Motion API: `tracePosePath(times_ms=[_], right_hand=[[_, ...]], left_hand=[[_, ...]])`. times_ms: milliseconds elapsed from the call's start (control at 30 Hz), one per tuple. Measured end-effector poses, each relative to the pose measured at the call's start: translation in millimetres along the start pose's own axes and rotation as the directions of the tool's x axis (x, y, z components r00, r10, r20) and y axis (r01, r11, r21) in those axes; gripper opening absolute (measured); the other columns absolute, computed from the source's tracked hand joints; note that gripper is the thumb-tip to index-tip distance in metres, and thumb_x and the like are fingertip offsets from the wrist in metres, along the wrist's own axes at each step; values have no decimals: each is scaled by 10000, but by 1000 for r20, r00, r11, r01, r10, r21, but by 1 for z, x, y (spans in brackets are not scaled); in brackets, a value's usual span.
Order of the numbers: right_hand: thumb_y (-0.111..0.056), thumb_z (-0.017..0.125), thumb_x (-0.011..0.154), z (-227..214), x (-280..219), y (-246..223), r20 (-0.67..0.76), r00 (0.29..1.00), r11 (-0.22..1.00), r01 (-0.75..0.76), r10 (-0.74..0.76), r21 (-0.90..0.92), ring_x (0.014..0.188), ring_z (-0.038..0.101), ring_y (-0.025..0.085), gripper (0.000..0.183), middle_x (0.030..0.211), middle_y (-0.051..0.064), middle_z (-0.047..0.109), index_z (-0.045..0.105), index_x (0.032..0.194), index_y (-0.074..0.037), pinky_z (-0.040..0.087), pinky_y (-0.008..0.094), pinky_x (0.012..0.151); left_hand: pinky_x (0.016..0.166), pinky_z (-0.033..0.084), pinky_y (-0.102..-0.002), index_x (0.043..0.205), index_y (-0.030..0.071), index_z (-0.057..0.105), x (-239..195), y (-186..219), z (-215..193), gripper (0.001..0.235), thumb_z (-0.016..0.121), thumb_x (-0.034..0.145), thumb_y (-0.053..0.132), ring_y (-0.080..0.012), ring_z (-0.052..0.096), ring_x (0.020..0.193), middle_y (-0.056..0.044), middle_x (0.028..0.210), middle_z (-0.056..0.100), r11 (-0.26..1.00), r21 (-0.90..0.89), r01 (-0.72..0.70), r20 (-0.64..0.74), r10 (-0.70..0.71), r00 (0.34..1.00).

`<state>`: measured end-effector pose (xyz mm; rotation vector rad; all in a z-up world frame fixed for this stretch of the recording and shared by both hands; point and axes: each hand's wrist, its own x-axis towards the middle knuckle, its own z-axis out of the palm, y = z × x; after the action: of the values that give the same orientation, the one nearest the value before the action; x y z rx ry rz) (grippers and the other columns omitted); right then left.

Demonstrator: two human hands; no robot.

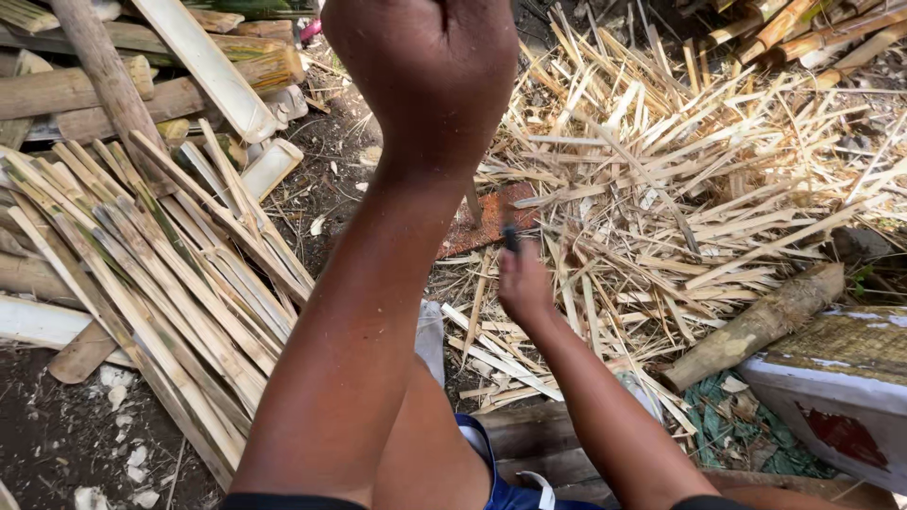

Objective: The person splits bamboo strips into thinner pieces using a knife and a wooden block. They repeatedly position a strip on the block and draw the knife along it to separate layers, then set the finished pieces aside.

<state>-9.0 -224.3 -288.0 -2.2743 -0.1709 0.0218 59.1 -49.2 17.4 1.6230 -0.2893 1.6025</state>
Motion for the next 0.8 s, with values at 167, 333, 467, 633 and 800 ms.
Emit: tracePosePath(times_ms=[167, 333, 467, 633, 800], right_hand=[[-333, 529, 1048, 6, -1, 3, -17, 998, 966, 56, -63, -253, 533, 606, 363, 292, 691, 193, 657, 562, 1084, -45, 465, 509, 551], [-296, 489, 1100, -55, 16, -57, -423, 772, 665, 629, -474, 403, 522, 588, 95, 222, 697, 13, 585, 521, 1079, -77, 476, 312, 494], [-324, 472, 1132, -25, 7, -25, -482, 721, 624, 684, -498, 378, 649, 494, 166, 260, 792, 58, 520, 474, 1097, -67, 448, 361, 563], [-338, 414, 1089, 24, 0, 15, 259, 911, 947, -306, 321, -97, 472, 526, 160, 302, 667, 43, 604, 495, 1060, -49, 445, 373, 416], [-306, 445, 1099, -38, 12, -50, -154, 948, 886, 315, -279, 341, 493, 521, 104, 258, 672, 12, 568, 492, 1049, -57, 446, 303, 423]], left_hand=[[509, 255, -324, 737, 78, 384, -6, 10, 2, 445, 643, 1092, 147, -158, 357, 457, -34, 589, 366, 995, -94, 13, -49, -18, 999], [517, 267, -302, 774, 93, 393, -4, 6, -2, 446, 669, 1118, 165, -122, 388, 467, -6, 571, 414, 983, -161, 85, -13, -89, 996], [509, 271, -296, 761, 92, 398, -7, -2, 5, 445, 683, 1095, 164, -115, 385, 474, -8, 596, 415, 991, -121, 57, -47, -63, 997], [507, 283, -297, 800, 91, 410, -7, -2, 2, 402, 652, 1112, 165, -114, 388, 481, 1, 616, 403, 989, -140, 52, -63, -61, 996], [533, 311, -310, 853, 75, 384, 3, -4, -8, 352, 611, 1102, 175, -140, 365, 510, -18, 676, 369, 996, -81, 38, -84, -44, 996]])
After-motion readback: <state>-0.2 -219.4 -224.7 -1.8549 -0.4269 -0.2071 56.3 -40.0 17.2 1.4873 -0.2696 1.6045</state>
